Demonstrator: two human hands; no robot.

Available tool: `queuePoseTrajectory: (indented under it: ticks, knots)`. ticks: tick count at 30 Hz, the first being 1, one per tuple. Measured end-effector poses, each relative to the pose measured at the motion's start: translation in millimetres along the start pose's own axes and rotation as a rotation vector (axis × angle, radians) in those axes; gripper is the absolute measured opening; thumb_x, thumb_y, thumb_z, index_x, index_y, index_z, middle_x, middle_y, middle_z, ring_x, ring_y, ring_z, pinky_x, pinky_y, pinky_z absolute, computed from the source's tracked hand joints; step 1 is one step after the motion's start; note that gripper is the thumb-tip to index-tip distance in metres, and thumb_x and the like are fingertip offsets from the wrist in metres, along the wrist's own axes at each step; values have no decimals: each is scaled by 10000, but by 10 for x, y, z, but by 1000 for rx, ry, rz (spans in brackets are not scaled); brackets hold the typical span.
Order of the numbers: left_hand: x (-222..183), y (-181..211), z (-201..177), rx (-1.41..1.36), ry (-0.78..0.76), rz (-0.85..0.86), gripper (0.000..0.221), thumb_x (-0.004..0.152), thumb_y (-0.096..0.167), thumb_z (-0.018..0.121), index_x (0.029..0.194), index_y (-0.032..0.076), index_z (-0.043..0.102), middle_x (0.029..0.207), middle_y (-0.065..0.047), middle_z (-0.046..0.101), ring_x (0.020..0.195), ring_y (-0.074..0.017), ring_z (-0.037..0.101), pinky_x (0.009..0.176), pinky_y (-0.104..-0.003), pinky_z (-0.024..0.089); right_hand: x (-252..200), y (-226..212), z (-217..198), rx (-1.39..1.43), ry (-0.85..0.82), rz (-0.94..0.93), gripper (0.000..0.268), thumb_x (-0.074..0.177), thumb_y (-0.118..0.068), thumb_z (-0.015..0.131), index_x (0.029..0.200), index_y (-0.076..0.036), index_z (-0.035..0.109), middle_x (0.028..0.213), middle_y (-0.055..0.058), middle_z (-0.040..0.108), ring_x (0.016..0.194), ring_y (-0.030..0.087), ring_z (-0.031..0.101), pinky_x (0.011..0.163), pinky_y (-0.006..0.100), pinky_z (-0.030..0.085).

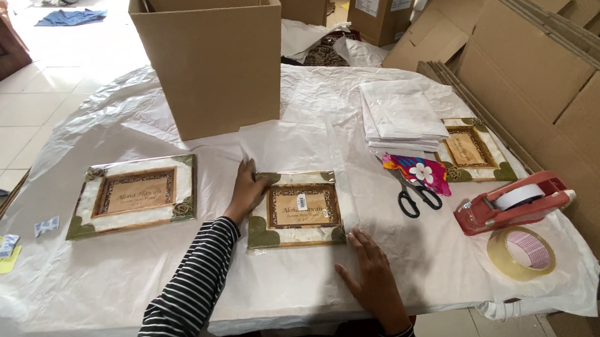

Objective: The person wraps a picture frame in white paper, secures it with tape, and organizes several other picture frames on a table.

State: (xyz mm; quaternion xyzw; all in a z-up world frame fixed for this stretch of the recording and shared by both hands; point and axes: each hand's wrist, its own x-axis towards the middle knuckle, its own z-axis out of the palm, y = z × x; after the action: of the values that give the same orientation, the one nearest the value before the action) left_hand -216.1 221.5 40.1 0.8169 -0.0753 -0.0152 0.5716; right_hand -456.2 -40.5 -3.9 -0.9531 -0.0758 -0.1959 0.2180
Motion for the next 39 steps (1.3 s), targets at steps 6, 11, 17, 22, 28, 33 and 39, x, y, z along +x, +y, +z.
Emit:
queuePoseTrajectory:
  ticks: [6,11,17,22,28,33,39]
  knots:
    - [564,-377,199,403,210,178,746,820,291,586,1413,-124,402,1448,-323,478,1319,-481,446,1137,-636,267,18,-94,-100,27,-9,1,694,942,-385,677,1516,-84,429,1599,126,425,1489,304,375,1167,488,340]
    - [461,-78,124,683,167,169,733,875,253,531,1466,-102,280,1494,-249,391,1204,-442,418,1027,-574,284,12,-22,-32,10,-1,-10,687,943,-405,671,1507,-89,437,1598,118,427,1486,300,383,1161,492,349]
    - [1182,-475,27,295,116,190,539,723,59,578,1236,-98,524,1407,-310,506,1209,-459,544,1018,-453,463,14,-18,-33,23,2,5,712,926,-392,709,1508,-84,436,1608,111,423,1485,300,385,1149,481,363]
    - [1410,-403,-104,177,230,136,736,721,-30,488,1452,52,483,1303,-256,621,1211,-430,582,1005,-456,482,-9,92,63,15,19,-6,748,890,-375,763,1501,-75,451,1598,119,438,1471,299,399,1164,450,339]
    - [1659,-464,-183,352,336,187,261,750,-57,559,613,74,380,610,-129,479,600,-339,503,568,-462,344,-34,217,188,-17,64,-41,737,881,-401,761,1483,-89,470,1587,113,460,1465,287,420,1156,447,358]
    - [1926,-578,-207,271,323,138,20,786,23,633,767,29,637,781,-111,676,740,-310,632,635,-421,486,-56,352,294,-35,60,-38,738,893,-475,748,1478,-110,482,1582,91,471,1464,273,432,1138,437,380]
    - [2064,-546,-37,460,392,269,151,717,-35,510,697,47,635,742,-167,682,714,-420,646,591,-511,484,-20,282,232,-31,84,-46,709,889,-451,749,1454,-99,506,1560,95,501,1451,276,458,1136,423,393]
